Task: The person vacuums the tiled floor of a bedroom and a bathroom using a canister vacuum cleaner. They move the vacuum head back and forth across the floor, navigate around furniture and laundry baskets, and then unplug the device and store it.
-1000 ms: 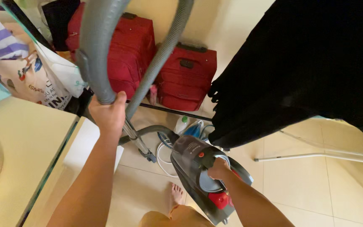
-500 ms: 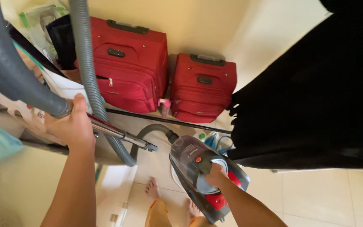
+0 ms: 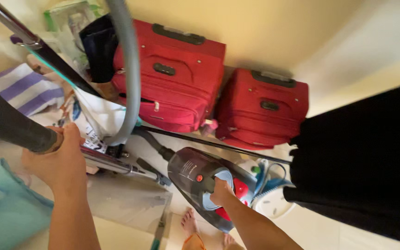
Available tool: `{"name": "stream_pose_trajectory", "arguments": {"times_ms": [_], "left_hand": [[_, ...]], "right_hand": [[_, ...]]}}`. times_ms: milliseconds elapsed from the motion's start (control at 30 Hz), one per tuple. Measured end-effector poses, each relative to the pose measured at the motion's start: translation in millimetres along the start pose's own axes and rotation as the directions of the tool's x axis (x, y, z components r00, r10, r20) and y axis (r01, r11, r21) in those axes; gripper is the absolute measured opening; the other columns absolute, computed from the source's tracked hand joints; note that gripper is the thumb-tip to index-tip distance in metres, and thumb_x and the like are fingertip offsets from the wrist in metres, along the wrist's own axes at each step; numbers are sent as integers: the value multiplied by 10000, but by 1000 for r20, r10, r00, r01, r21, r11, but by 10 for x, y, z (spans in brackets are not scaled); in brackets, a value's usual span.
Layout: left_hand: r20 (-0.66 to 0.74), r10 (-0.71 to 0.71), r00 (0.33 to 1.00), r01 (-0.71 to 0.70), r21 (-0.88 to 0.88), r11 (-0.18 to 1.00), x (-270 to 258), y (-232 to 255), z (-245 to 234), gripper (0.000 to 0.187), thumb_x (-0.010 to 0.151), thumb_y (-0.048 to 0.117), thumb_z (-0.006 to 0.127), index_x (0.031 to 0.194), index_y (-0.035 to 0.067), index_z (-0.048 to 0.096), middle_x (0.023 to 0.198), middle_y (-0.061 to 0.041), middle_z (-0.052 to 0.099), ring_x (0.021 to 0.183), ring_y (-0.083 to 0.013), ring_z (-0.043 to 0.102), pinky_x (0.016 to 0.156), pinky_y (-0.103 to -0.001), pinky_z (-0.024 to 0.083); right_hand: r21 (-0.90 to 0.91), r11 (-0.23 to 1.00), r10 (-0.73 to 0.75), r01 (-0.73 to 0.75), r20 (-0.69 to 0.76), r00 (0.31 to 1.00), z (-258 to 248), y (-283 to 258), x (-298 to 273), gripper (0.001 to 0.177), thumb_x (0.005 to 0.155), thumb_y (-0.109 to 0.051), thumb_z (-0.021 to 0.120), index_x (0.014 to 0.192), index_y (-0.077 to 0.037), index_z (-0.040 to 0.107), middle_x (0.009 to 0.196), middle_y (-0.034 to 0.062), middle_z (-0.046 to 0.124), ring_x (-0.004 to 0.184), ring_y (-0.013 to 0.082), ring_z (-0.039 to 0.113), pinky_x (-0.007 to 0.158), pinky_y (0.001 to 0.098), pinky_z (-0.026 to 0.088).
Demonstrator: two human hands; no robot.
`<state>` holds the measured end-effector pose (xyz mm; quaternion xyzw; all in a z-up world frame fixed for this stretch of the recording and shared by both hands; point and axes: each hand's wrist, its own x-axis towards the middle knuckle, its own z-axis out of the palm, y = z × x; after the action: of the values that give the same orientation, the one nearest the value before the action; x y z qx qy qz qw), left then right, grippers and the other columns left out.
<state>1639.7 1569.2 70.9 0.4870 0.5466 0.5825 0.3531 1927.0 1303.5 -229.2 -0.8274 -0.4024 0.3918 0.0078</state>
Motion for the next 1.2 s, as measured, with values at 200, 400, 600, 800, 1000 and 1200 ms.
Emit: {"name": "stream_pose_trajectory", "arguments": {"times_ms": [200, 400, 600, 800, 1000, 1200], "left_hand": [[8, 60, 998, -60, 129, 990, 254, -191, 136, 272, 954, 19, 861, 1074, 21, 617, 959, -41, 653, 828, -96, 623, 758, -235, 518], [67, 24, 997, -29, 73, 997, 241, -679, 167, 421, 946, 20, 815, 1244, 26, 518, 1065, -27, 636, 922, -100, 618, 823, -261, 515], [113, -156, 981, 123, 257, 959, 127, -1169, 244, 473, 864, 16, 758, 1259, 30, 499, 1130, -36, 699, 1028, -115, 660, 890, -272, 508], [202, -302, 932, 223, 340, 913, 198, -1260, 211, 431, 845, 42, 777, 1228, 28, 581, 1116, -57, 725, 997, -142, 691, 822, -317, 566], [222, -321, 921, 204, 427, 881, 161, -1171, 319, 404, 827, 85, 782, 1173, 4, 590, 1071, -78, 745, 975, -180, 739, 812, -326, 618], [191, -364, 912, 226, 507, 832, 188, -1135, 357, 404, 825, 125, 772, 1164, 21, 578, 1017, -95, 769, 925, -209, 761, 766, -344, 608]], "right_hand": [[110, 991, 71, -72, 13, 997, 332, -321, 746, 576, 728, -93, 660, 1291, -3, 575, 1199, 274, 678, 1199, 403, 636, 1006, 428, 530], [-64, 997, 51, -46, 88, 995, 775, -75, 1298, 544, 744, -114, 676, 1268, -2, 583, 1166, 294, 678, 1168, 425, 653, 986, 449, 553], [-214, 972, -49, 92, 198, 979, 911, -1, 1582, 464, 725, -80, 695, 1181, -28, 629, 1144, 264, 698, 1140, 431, 663, 1001, 471, 540], [-207, 970, -88, 130, 199, 976, 933, -412, 1897, 475, 734, -23, 694, 1201, -39, 609, 1157, 279, 675, 1148, 442, 645, 996, 478, 533], [-322, 924, -118, 204, 266, 957, 1240, -393, 2451, 482, 740, -26, 703, 1210, -20, 595, 1152, 267, 677, 1140, 428, 651, 967, 480, 543], [-428, 871, -148, 241, 240, 960, 1433, -289, 2771, 453, 778, -111, 717, 1200, 9, 604, 1143, 280, 656, 1112, 435, 633, 954, 494, 515]]}}
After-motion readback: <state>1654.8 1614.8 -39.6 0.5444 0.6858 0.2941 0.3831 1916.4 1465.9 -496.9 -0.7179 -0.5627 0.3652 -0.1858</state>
